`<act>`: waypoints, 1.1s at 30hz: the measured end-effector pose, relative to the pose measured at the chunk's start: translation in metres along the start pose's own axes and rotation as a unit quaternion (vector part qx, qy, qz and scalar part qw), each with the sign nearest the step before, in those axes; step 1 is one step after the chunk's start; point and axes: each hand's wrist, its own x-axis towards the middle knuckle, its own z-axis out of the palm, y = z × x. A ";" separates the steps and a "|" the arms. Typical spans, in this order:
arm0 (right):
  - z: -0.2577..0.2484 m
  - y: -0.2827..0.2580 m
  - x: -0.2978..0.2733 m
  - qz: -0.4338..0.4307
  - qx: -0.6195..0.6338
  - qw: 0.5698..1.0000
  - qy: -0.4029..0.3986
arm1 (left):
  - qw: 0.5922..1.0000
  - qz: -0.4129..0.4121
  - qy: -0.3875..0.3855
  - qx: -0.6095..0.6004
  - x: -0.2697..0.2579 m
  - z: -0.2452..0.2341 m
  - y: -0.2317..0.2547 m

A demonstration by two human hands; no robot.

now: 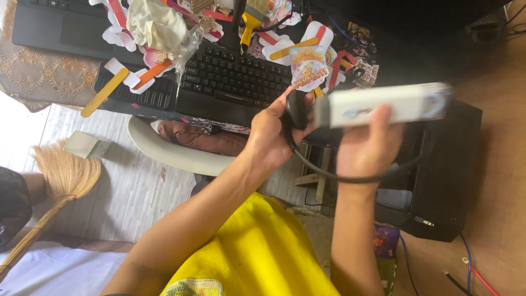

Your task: Organize various headbands, paper cutouts, and electronics on a desk and clean a set of headphones.

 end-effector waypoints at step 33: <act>0.033 -0.057 -0.048 -0.349 -0.533 0.724 -0.266 | 0.960 -0.088 -0.254 -0.078 -0.014 -0.001 0.012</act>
